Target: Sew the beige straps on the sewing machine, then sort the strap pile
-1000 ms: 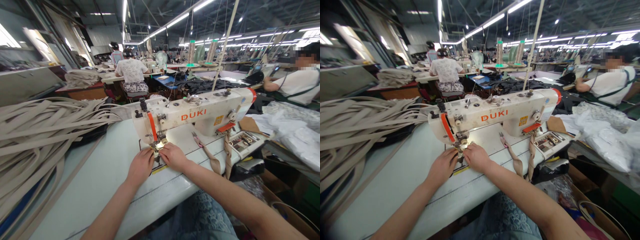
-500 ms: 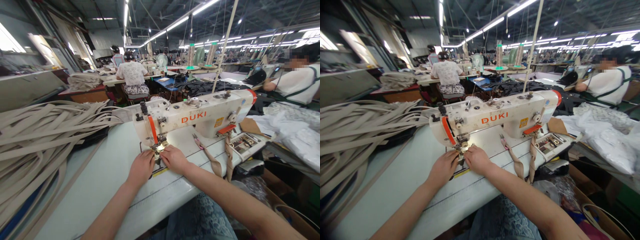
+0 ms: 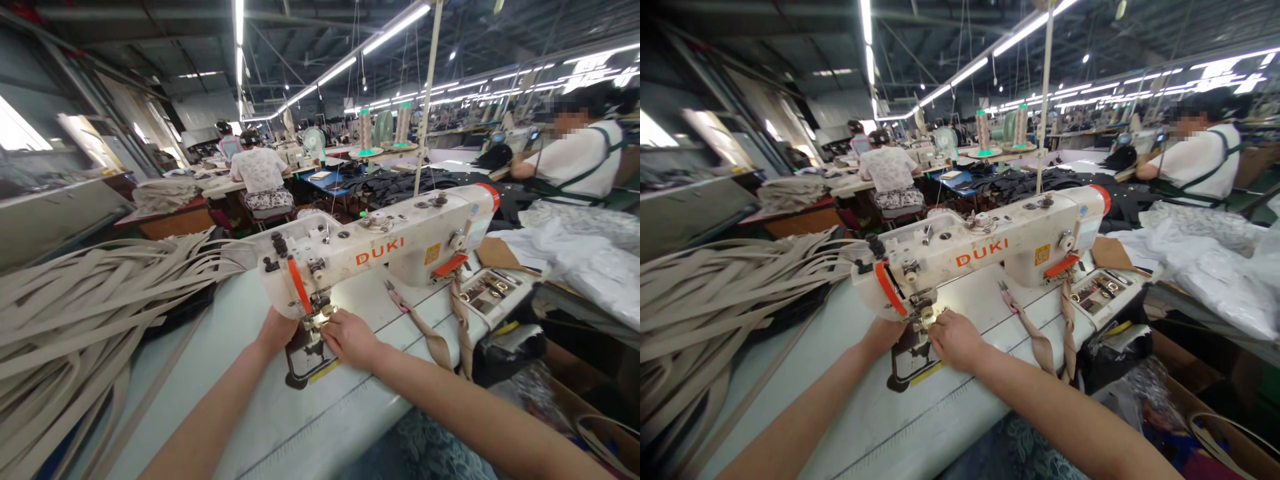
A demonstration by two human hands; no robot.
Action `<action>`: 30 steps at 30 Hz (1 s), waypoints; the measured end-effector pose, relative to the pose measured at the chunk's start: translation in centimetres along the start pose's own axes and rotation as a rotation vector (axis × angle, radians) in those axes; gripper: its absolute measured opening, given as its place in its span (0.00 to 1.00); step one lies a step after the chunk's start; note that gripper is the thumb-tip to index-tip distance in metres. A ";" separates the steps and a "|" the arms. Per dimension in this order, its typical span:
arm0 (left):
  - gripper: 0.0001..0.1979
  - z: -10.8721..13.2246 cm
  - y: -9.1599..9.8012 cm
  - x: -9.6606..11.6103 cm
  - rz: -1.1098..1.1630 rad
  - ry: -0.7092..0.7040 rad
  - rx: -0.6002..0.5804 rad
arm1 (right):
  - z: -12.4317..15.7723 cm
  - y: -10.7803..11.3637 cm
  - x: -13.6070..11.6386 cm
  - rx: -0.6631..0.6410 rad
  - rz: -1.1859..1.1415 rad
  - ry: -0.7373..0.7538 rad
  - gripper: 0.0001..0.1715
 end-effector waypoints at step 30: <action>0.18 6.9 1.1 3.9 0.068 0.012 0.033 | -0.2 0.3 -0.4 -0.076 0.072 0.074 0.13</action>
Point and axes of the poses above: each hand's wrist, its own z-axis away from the middle knuckle, its own y-axis out of the back of the hand, x = y × z, the point moved 3 cm from there along -z, towards the middle knuckle
